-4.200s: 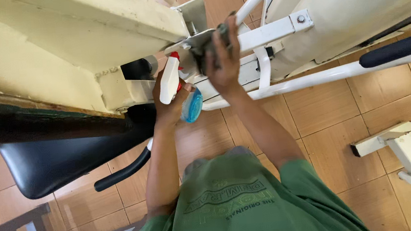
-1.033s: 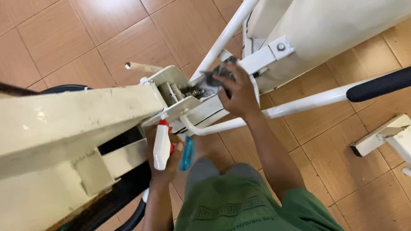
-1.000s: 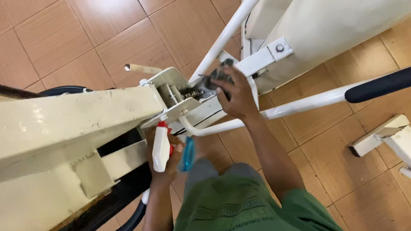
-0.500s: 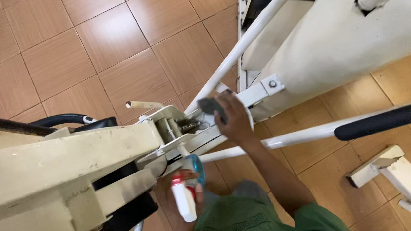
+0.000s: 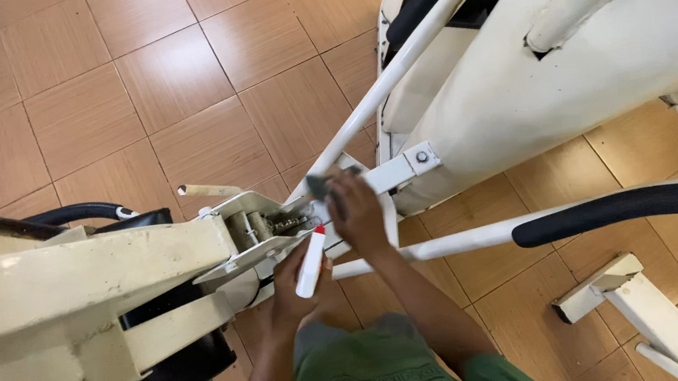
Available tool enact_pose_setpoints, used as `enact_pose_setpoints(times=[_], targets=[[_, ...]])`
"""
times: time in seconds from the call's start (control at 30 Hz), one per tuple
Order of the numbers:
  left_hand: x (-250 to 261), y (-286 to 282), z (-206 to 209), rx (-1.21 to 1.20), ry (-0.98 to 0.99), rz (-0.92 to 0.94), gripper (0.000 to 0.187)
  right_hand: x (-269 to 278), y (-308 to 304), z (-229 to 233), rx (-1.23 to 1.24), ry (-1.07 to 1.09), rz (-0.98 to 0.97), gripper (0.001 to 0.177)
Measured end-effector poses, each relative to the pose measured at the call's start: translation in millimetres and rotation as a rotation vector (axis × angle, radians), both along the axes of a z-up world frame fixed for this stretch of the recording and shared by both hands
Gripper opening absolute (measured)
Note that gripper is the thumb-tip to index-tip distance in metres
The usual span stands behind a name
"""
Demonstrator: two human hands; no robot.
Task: The person cleans a gym machine by spraying liquid from a bottle onto the leather seat and frame and then wiping the surfaces with a cloth.
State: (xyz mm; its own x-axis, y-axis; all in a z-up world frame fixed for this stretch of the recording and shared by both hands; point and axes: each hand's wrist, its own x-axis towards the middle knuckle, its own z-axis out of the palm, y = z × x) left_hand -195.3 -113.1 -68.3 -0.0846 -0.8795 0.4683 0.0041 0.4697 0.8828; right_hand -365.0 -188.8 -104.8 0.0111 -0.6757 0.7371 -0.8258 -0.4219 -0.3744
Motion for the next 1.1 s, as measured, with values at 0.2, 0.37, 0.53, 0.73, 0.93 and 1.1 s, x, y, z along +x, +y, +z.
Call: enact_pose_setpoints(times=[0.2, 0.37, 0.53, 0.73, 0.93, 1.1], targets=[[-11, -7, -2, -0.041, 0.043, 0.015, 0.054, -31, 2, -9, -0.064, 0.213, 0.124, 0.023], [-11, -14, -7, -0.039, 0.023, -0.006, 0.056, -62, -23, 6, -0.089, 0.161, -0.059, 0.018], [-15, -15, -7, -0.042, 0.004, -0.005, 0.051, -15, -2, -9, -0.066, 0.081, 0.036, 0.015], [-14, -16, 3, -0.047, 0.008, 0.003, 0.052, -38, 2, 11, -0.048, 0.129, 0.102, 0.026], [-3, -18, -5, -0.004, -0.046, -0.036, 0.045, -21, 3, 10, 0.015, 0.137, -0.001, 0.024], [-1, -17, -27, -0.007, -0.008, -0.053, 0.045, 2, 21, -3, 0.053, 0.043, 0.125, 0.031]])
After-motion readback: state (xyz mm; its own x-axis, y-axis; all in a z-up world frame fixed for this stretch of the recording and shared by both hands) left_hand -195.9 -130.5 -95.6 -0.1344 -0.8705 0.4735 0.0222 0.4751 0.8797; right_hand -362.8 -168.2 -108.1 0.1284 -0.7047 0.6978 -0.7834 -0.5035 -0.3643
